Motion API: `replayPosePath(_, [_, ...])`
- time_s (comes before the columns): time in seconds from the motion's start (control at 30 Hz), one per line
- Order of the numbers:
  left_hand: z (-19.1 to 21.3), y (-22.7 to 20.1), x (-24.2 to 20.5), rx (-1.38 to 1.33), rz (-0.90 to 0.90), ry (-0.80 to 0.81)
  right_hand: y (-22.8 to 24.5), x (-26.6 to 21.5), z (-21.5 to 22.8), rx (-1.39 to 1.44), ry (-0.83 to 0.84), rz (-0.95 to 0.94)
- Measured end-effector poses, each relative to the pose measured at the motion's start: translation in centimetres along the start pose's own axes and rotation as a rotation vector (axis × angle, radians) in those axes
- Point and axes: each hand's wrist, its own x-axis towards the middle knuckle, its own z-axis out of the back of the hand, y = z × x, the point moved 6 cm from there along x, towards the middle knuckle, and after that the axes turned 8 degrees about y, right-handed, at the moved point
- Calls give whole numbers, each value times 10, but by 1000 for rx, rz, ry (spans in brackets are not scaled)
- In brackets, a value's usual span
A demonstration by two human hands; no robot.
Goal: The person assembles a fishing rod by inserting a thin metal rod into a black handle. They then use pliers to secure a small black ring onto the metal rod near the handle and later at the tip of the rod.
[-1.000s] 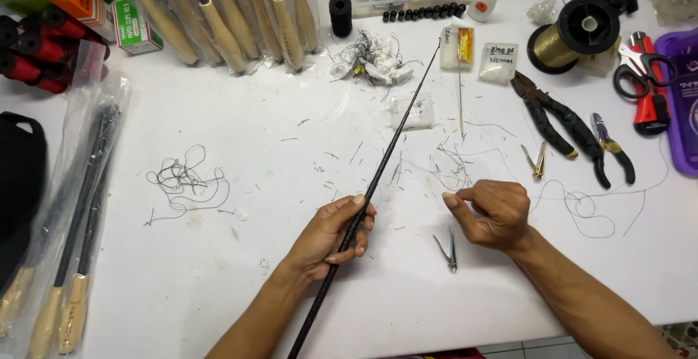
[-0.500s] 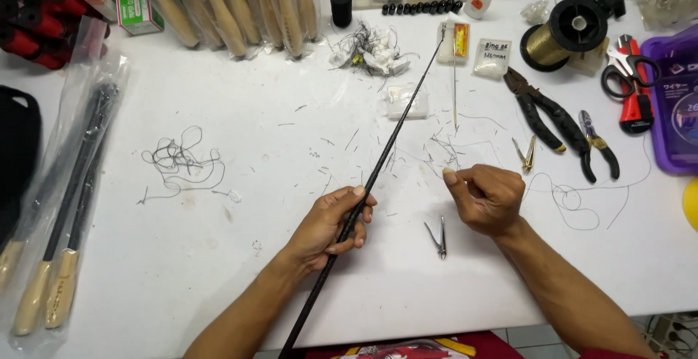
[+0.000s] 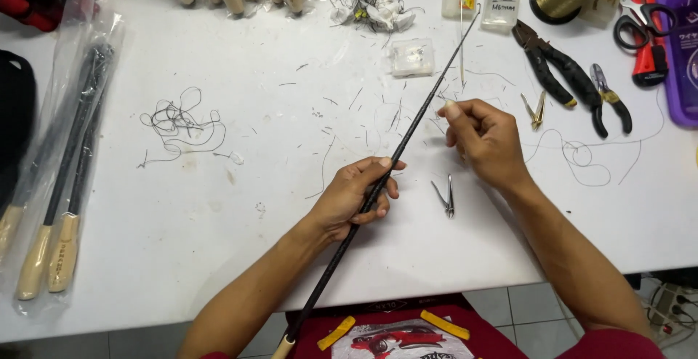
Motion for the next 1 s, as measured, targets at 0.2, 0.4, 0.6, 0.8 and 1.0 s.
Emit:
replayPosePath(0.2, [-12,9,-8,27,11,29,2,-3,-17,369,81,-363])
replayPosePath(0.4, [-9,14,-9,30,11,27,-2,-10,-32,452,126,-396])
replayPosePath(0.6, [-5,15,-10,37,-40,20,-1,-18,-48,468,229,-382])
replayPosePath(0.8, [-12,11,-14,51,-75,46,-2,-15,-45,465,252,-348])
replayPosePath(1.0, [-21,8,-19,105,-79,99,-10,-4,-23,485,106,-377])
